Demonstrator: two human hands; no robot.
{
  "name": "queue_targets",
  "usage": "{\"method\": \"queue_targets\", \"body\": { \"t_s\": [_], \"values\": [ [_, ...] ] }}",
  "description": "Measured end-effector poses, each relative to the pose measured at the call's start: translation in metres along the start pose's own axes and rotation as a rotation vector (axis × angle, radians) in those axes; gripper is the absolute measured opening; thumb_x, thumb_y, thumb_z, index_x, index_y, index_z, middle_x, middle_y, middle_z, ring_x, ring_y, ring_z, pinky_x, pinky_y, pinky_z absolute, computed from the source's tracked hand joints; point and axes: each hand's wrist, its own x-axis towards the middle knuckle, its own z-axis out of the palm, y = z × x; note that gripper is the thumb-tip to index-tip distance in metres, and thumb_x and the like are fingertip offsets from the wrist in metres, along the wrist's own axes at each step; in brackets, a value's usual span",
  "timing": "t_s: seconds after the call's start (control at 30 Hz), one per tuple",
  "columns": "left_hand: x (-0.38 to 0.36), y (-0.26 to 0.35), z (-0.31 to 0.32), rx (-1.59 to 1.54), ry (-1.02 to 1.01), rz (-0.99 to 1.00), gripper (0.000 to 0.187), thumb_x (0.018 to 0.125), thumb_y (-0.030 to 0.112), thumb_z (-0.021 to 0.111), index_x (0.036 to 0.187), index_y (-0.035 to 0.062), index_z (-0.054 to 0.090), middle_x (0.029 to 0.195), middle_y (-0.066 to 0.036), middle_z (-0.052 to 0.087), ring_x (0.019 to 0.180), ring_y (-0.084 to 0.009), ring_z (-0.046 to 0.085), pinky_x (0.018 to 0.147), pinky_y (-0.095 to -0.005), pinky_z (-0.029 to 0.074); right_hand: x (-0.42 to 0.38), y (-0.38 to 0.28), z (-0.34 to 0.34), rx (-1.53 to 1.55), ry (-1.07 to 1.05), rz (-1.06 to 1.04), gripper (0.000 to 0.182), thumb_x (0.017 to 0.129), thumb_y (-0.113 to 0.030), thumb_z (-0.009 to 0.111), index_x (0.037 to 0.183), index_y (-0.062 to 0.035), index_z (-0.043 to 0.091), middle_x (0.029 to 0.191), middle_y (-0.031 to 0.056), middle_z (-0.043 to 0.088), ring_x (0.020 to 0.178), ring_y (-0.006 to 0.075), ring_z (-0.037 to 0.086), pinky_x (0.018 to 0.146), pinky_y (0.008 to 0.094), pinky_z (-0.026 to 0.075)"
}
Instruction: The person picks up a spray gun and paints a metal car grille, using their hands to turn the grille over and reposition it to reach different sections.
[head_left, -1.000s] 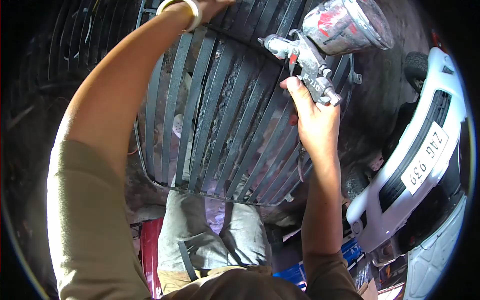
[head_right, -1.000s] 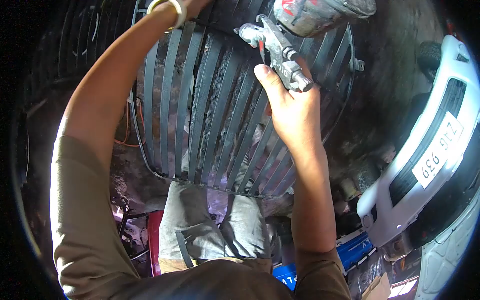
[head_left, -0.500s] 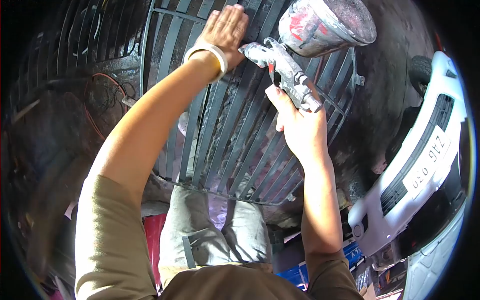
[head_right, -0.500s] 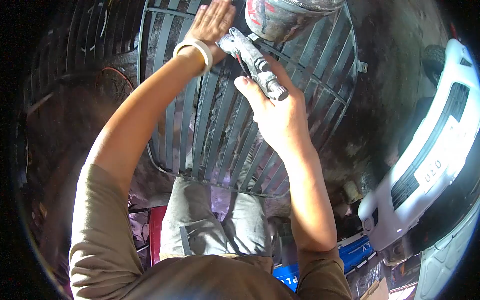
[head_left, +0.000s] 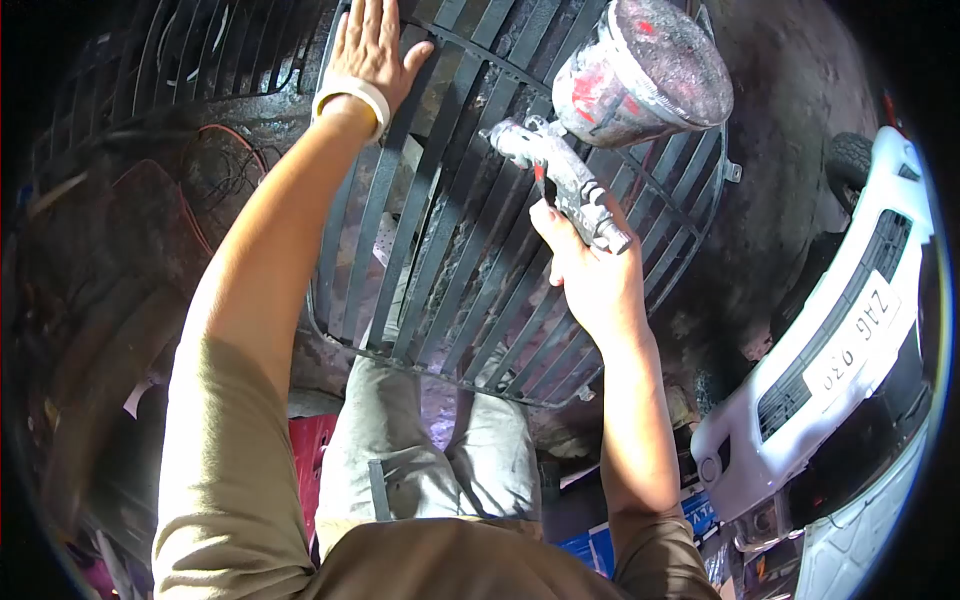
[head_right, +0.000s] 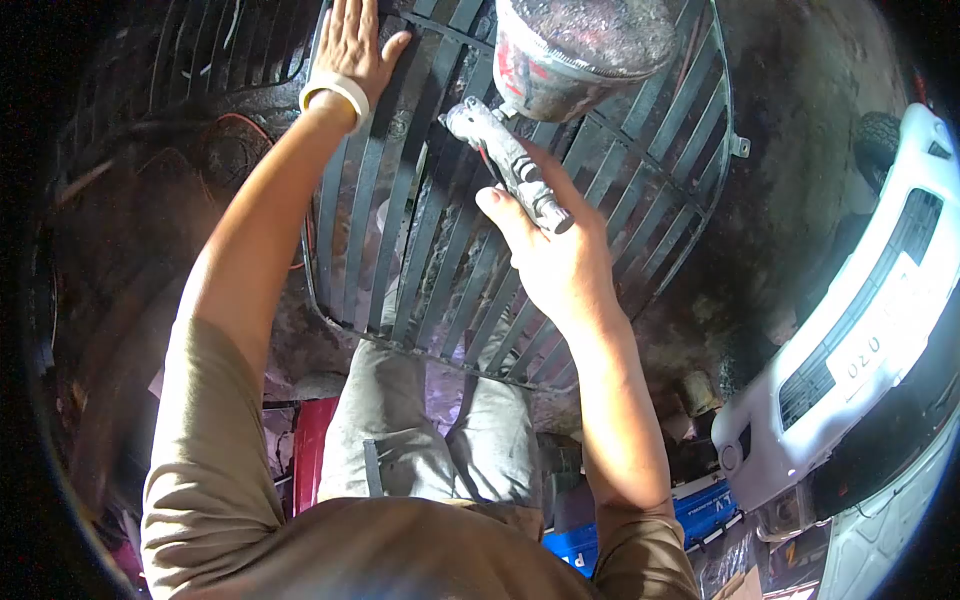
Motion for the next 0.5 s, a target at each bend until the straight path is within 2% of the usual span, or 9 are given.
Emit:
{"method": "queue_targets", "body": {
  "t_s": [0.1,0.13,0.23,0.27,0.33,0.37,0.43,0.5],
  "values": [
    [-0.025,0.010,0.011,-0.028,-0.012,-0.106,0.085,0.101,0.046,0.055,0.158,-0.0088,0.021,0.167,-0.030,0.016,0.157,-0.0419,0.014,0.129,-0.0466,0.014,-0.006,-0.006,0.001,-0.024,-0.029,-0.005,0.043,0.095,-0.017,0.075,0.136,-0.0070,0.063,0.090,0.0037,0.072,0.061,0.0043,0.056,0.054,0.0253,0.047],
    [-0.032,0.012,0.015,-0.041,0.042,-0.116,0.079,0.101,0.039,0.056,0.157,-0.0076,0.025,0.166,-0.029,0.022,0.155,-0.0440,0.019,0.128,-0.0481,0.017,-0.005,0.001,0.003,-0.038,-0.020,-0.074,0.043,0.096,-0.018,0.075,0.135,-0.0065,0.063,0.090,0.0042,0.072,0.061,0.0048,0.057,0.055,0.0256,0.047],
    [-0.022,0.009,-0.006,-0.102,0.053,-0.214,0.070,0.100,0.031,0.056,0.156,-0.0051,0.032,0.161,-0.027,0.033,0.150,-0.0445,0.029,0.126,-0.0494,0.022,-0.006,-0.005,0.004,-0.050,-0.053,-0.072,0.041,0.097,-0.021,0.074,0.134,-0.0060,0.063,0.091,0.0062,0.073,0.061,0.0059,0.057,0.055,0.0267,0.047],
    [-0.014,-0.002,0.001,-0.078,0.250,-0.213,0.062,0.097,0.021,0.056,0.152,-0.0032,0.040,0.155,-0.025,0.043,0.143,-0.0434,0.037,0.122,-0.0503,0.028,-0.006,-0.010,0.006,-0.041,-0.059,-0.083,0.040,0.097,-0.021,0.074,0.133,-0.0056,0.064,0.090,0.0063,0.073,0.061,0.0061,0.057,0.055,0.0272,0.048],
    [0.007,-0.025,0.003,-0.215,0.359,-0.380,0.055,0.096,0.017,0.062,0.146,-0.0021,0.048,0.149,-0.021,0.049,0.137,-0.0414,0.046,0.115,-0.0500,0.038,0.001,-0.027,0.012,-0.024,-0.071,-0.112,0.039,0.098,-0.023,0.073,0.131,-0.0047,0.064,0.087,0.0064,0.072,0.060,0.0067,0.057,0.054,0.0282,0.048],
    [0.028,-0.064,0.024,-0.525,0.218,-0.500,0.049,0.100,0.020,0.061,0.144,0.0006,0.052,0.149,-0.020,0.052,0.136,-0.0381,0.048,0.114,-0.0494,0.040,0.009,-0.041,0.014,-0.065,-0.099,-0.108,0.039,0.099,-0.027,0.071,0.129,-0.0033,0.064,0.081,0.0055,0.070,0.056,0.0083,0.058,0.052,0.0288,0.048],
    [0.061,-0.072,0.005,-1.547,0.154,-0.913,0.045,0.106,0.025,0.053,0.143,-0.0007,0.054,0.147,-0.018,0.056,0.137,-0.0341,0.049,0.117,-0.0475,0.037,0.031,-0.057,0.021,-0.119,-0.120,-0.142,0.037,0.099,-0.031,0.070,0.123,-0.0036,0.067,0.077,0.0043,0.069,0.053,0.0100,0.059,0.050,0.0279,0.048],
    [0.074,-0.092,0.008,-1.743,-0.003,-0.893,0.048,0.108,0.031,0.047,0.141,-0.0022,0.054,0.147,-0.018,0.056,0.138,-0.0327,0.048,0.118,-0.0464,0.034,0.065,-0.060,0.034,-0.124,-0.154,-0.221,0.032,0.101,-0.035,0.067,0.112,-0.0050,0.069,0.084,0.0030,0.071,0.050,0.0057,0.054,0.046,0.0234,0.044]
  ]
}}
